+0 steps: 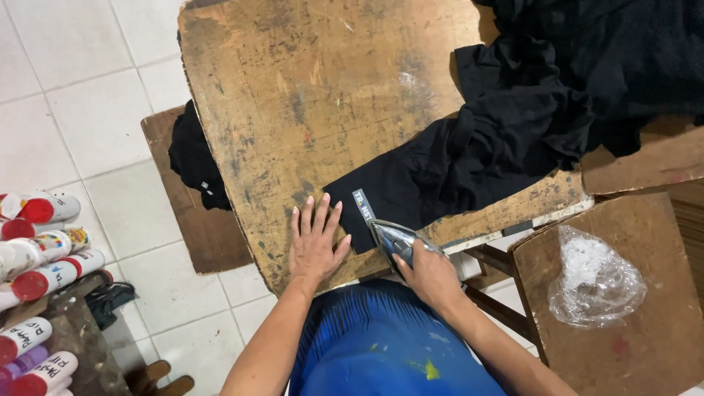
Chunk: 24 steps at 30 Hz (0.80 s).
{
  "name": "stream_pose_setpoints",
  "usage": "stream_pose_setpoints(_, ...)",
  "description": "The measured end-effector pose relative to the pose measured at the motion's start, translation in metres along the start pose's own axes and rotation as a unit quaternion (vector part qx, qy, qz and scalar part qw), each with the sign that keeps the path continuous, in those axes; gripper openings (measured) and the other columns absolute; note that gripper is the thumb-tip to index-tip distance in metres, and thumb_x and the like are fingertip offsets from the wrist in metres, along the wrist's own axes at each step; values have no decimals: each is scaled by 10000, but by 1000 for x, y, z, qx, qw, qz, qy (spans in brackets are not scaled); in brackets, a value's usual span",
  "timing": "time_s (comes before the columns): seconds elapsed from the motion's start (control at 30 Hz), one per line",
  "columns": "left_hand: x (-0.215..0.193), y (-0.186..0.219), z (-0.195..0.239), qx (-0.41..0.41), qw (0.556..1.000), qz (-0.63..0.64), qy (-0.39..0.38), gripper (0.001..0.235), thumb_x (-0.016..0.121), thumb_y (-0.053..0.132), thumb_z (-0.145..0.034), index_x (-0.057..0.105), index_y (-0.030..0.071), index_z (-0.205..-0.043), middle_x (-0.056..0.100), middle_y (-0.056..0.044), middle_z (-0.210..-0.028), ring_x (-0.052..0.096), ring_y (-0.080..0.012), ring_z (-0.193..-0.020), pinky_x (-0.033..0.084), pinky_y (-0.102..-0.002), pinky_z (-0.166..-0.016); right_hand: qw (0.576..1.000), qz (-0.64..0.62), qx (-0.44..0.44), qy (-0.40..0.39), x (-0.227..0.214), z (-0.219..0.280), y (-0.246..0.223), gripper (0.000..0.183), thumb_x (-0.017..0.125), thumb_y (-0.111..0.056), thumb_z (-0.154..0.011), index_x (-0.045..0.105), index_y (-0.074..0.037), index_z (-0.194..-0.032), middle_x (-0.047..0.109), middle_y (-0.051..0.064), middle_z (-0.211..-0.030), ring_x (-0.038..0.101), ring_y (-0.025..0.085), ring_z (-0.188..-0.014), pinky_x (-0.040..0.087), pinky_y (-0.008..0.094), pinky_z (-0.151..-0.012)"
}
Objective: The person irons a black garment on a wooden board, smoothing the fabric and applying heat with an iron. They then place a small rectangular label on the garment and iron over it to adhere it.
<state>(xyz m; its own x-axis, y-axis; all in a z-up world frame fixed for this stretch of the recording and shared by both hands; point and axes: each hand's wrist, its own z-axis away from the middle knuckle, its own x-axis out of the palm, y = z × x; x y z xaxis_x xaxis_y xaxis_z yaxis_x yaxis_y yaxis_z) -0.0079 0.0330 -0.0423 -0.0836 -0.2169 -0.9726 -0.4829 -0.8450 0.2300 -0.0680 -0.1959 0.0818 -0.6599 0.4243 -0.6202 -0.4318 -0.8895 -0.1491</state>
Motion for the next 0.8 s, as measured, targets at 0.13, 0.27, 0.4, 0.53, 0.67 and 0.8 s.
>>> stream_pose_setpoints(0.13, 1, 0, -1, 1, 1000, 1, 6, 731, 470, 583, -949, 337, 283, -1602, 235, -48, -1695, 220, -351, -1531, 155, -590, -1247, 1000, 0, 6, 1, 2, -6, 2, 518, 445, -589, -982, 546, -85, -1047, 745, 259, -986, 728, 472, -999, 573, 548, -861)
stream_pose_setpoints(0.27, -3, 1, -4, 7, 1000, -1, 15, 719, 443, 585, -963, 333, 280, -1604, 236, -49, -1695, 225, -348, -1528, 153, -591, -1248, 1000, -9, 2, 6, -1, -1, 4, 512, 455, -575, -980, 552, -78, -1053, 744, 265, -999, 723, 480, -1012, 569, 562, -861)
stream_pose_setpoints(0.4, -3, -2, -3, 6, 1000, 7, 26, 715, 481, 580, -942, 375, 276, -1581, 278, -55, -1675, 259, -349, -1515, 176, -584, -1246, 1000, 8, -21, -9, -1, 6, 13, 511, 446, -576, -982, 549, -82, -1055, 742, 259, -1001, 720, 471, -1017, 566, 541, -868)
stream_pose_setpoints(0.53, -5, 1, -3, 2, 1000, 10, 25, 718, 485, 584, -936, 377, 280, -1577, 276, -48, -1676, 249, -341, -1523, 168, -577, -1253, 1000, -9, -14, -10, -14, 13, 20, 499, 487, -548, -971, 568, -63, -1060, 737, 295, -1003, 710, 491, -1030, 559, 571, -864)
stream_pose_setpoints(0.67, -2, 0, -2, -4, 1000, 14, 17, 710, 477, 574, -946, 362, 287, -1584, 242, -38, -1689, 225, -336, -1530, 154, -578, -1254, 999, -28, -2, 20, -22, 7, 4, 517, 482, -546, -981, 578, -42, -1051, 733, 306, -950, 719, 494, -985, 567, 571, -817)
stream_pose_setpoints(0.8, -2, -1, 0, -1, 1000, 6, 10, 704, 453, 578, -958, 344, 295, -1593, 236, -33, -1689, 216, -326, -1530, 143, -577, -1254, 997, -46, -7, 66, -22, -15, -22, 489, 483, -547, -988, 549, -64, -1023, 725, 292, -926, 723, 497, -944, 577, 557, -768)
